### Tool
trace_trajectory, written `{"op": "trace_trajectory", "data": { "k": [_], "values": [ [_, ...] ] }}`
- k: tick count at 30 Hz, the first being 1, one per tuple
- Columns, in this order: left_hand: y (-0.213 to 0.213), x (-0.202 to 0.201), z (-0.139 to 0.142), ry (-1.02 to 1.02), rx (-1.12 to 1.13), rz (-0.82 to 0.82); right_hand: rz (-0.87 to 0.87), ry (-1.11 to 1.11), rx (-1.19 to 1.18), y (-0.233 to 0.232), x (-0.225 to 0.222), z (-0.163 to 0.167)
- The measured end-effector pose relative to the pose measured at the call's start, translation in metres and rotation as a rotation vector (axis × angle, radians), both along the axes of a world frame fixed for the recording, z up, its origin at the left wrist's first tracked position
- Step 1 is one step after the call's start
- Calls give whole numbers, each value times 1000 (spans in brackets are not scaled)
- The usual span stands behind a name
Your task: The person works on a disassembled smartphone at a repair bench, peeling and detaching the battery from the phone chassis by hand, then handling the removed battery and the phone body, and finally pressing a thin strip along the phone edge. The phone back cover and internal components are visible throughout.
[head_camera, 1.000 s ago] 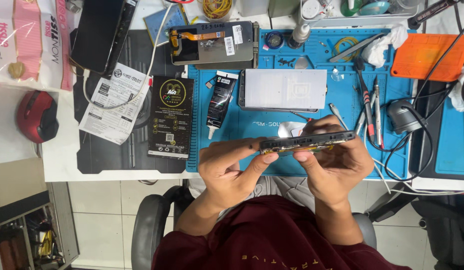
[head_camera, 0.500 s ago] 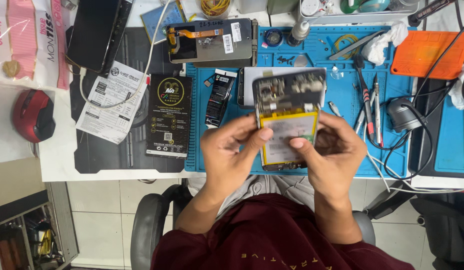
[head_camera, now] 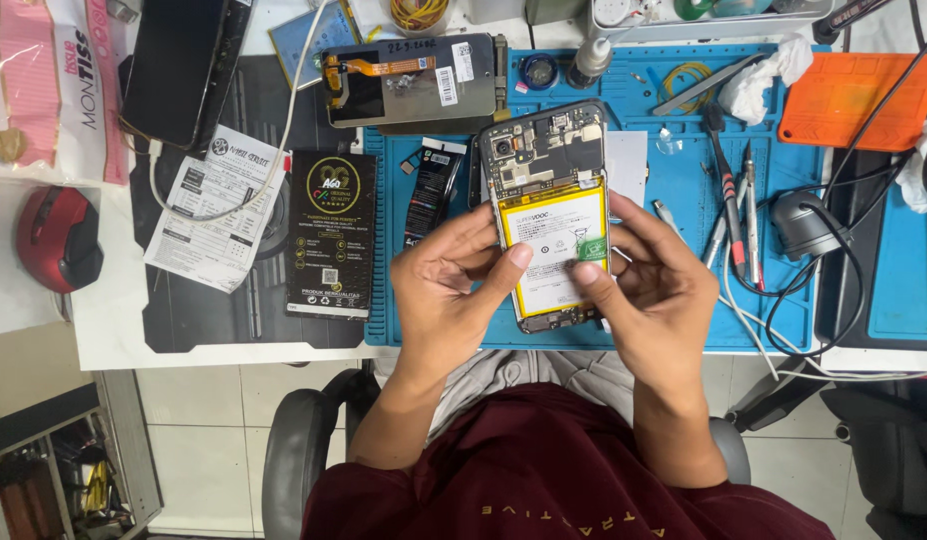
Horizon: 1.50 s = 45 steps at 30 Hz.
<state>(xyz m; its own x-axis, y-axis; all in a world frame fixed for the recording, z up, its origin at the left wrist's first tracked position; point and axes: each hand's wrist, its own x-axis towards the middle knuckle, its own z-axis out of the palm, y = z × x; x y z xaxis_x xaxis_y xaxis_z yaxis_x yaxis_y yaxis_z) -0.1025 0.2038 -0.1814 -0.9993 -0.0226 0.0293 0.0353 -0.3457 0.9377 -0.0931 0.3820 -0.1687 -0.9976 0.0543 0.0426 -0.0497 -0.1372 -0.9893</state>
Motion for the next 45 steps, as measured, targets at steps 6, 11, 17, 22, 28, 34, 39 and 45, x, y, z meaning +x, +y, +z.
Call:
{"op": "trace_trajectory", "data": {
  "k": [6,11,17,22,28,34,39,45],
  "values": [
    [1,-3,-8,-29,62,-47,-94,294,469,-2,-2,15],
    [-3,-4,-15,-74,127,-125,24,206,520,15,-12,22],
    [-3,-4,-24,-59,109,-143,180,129,478,27,-21,23],
    [-7,-4,-27,-73,138,-167,285,150,500,33,-23,16],
    [-10,-5,-28,-60,131,-196,347,212,443,41,-24,7],
    [-10,-4,-26,-73,152,-199,344,180,373,41,-24,4],
    [-11,-5,-24,-83,129,-191,344,208,356,40,-23,0],
    [-12,-4,-25,-79,101,-179,320,194,318,38,-24,1]
  ]
}}
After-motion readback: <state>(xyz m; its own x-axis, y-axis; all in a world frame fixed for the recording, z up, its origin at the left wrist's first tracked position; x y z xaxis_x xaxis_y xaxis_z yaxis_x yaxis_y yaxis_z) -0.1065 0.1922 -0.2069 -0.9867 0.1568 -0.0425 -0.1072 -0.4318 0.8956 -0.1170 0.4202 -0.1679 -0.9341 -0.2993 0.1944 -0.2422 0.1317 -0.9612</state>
